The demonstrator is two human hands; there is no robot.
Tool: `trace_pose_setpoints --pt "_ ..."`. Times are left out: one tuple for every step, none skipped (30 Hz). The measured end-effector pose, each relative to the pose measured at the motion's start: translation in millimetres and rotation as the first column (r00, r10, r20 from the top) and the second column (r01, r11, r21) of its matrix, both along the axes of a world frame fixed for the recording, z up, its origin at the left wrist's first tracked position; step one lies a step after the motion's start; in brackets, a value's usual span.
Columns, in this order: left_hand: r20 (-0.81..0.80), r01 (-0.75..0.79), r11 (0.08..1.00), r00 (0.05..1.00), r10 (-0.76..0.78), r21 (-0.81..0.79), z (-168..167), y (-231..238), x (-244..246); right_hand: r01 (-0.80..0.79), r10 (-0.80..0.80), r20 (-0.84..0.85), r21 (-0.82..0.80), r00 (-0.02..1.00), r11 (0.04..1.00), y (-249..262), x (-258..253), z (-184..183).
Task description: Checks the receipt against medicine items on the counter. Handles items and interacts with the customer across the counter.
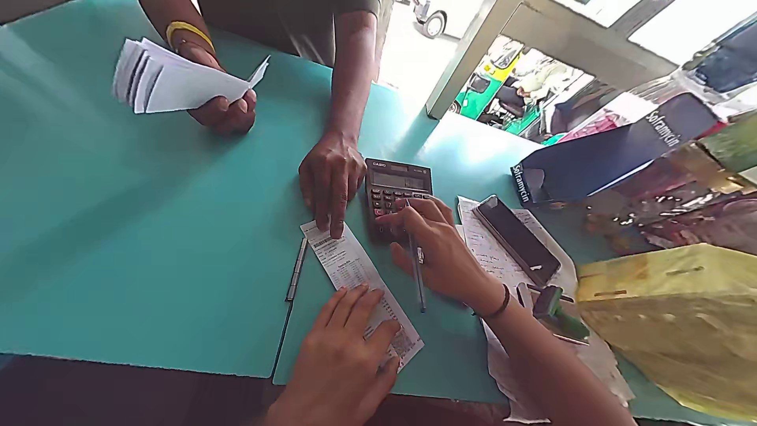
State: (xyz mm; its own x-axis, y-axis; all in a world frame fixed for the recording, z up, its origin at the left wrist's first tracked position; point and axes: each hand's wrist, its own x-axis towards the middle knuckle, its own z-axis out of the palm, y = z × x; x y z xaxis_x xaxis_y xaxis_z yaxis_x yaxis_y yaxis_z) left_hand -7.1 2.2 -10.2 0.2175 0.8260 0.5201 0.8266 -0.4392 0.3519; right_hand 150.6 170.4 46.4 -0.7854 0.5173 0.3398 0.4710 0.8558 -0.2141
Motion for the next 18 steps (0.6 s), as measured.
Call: trace_pose_setpoints --pt "0.004 -0.001 1.000 1.000 0.001 -0.007 0.1 -0.1 -0.1 -0.010 0.010 -0.002 -0.007 1.000 1.000 0.5 0.8 1.0" --pt "0.008 -0.001 1.000 1.000 0.001 -0.016 0.2 -0.8 0.2 -0.018 0.019 0.021 -0.025 1.000 1.000 0.4 2.4 2.2" --pt "0.012 0.001 1.000 1.000 -0.001 -0.026 0.5 -1.3 0.2 -0.025 0.027 0.050 -0.051 0.998 0.998 0.1 4.0 4.4" --pt "0.014 0.005 0.999 1.000 -0.005 -0.035 0.7 -1.7 0.3 -0.030 0.035 0.061 -0.081 0.998 0.996 -0.6 6.2 8.8" --pt "0.014 0.008 0.999 1.000 -0.008 -0.042 1.1 -1.4 0.0 -0.031 0.036 0.042 -0.112 0.998 0.993 -1.6 9.1 16.2" --pt "0.012 0.012 0.999 1.000 -0.012 -0.045 1.6 -0.6 -1.0 -0.033 0.032 -0.010 -0.143 0.999 0.989 -3.1 13.3 26.4" --pt "0.016 0.016 0.998 1.000 -0.015 -0.054 2.1 -0.7 -1.4 -0.035 0.025 -0.063 -0.164 0.998 0.986 -6.1 19.9 37.7" --pt "0.020 0.019 0.998 1.000 -0.018 -0.067 2.8 -1.1 -1.6 -0.043 0.026 -0.105 -0.171 0.994 0.984 -9.7 28.5 48.1" --pt "0.025 0.021 0.997 1.000 -0.019 -0.079 3.4 -1.4 -1.7 -0.045 0.027 -0.117 -0.155 0.993 0.987 -14.5 37.9 56.3" --pt "0.030 0.021 0.996 0.999 -0.018 -0.090 3.8 -1.8 -1.8 -0.039 0.025 -0.112 -0.132 0.993 0.990 -20.7 48.0 60.7" --pt "0.031 0.022 0.995 0.999 -0.019 -0.102 4.4 -2.4 -1.9 -0.015 0.005 -0.092 -0.107 0.996 0.994 -28.3 58.2 61.2" --pt "0.028 0.021 0.993 0.999 -0.018 -0.116 4.9 -3.1 -2.2 0.019 -0.025 -0.072 -0.078 0.997 0.997 -36.3 67.8 57.9" --pt "0.025 0.017 0.991 1.000 -0.014 -0.130 5.3 -3.6 -2.3 0.063 -0.066 -0.052 -0.054 0.996 0.997 -44.0 76.3 52.2" --pt "0.027 0.013 0.990 1.000 -0.010 -0.143 5.8 -3.7 -2.4 0.115 -0.116 -0.024 -0.028 0.993 0.993 -50.4 83.5 45.5" --pt "0.030 0.010 0.988 1.000 -0.006 -0.155 6.3 -4.0 -2.3 0.156 -0.157 -0.010 -0.019 0.988 0.988 -55.0 89.8 38.5" --pt "0.031 0.008 0.986 1.000 -0.003 -0.164 6.7 -4.2 -2.4 0.187 -0.187 0.010 -0.018 0.982 0.982 -57.5 94.9 32.7" --pt "0.031 0.006 0.985 1.000 0.000 -0.174 7.2 -4.6 -2.6 0.201 -0.200 0.024 -0.024 0.979 0.979 -58.5 99.2 27.7" --pt "0.030 0.004 0.983 1.000 0.001 -0.183 7.9 -5.0 -2.9 0.203 -0.202 0.039 -0.028 0.979 0.979 -58.4 102.4 23.5"
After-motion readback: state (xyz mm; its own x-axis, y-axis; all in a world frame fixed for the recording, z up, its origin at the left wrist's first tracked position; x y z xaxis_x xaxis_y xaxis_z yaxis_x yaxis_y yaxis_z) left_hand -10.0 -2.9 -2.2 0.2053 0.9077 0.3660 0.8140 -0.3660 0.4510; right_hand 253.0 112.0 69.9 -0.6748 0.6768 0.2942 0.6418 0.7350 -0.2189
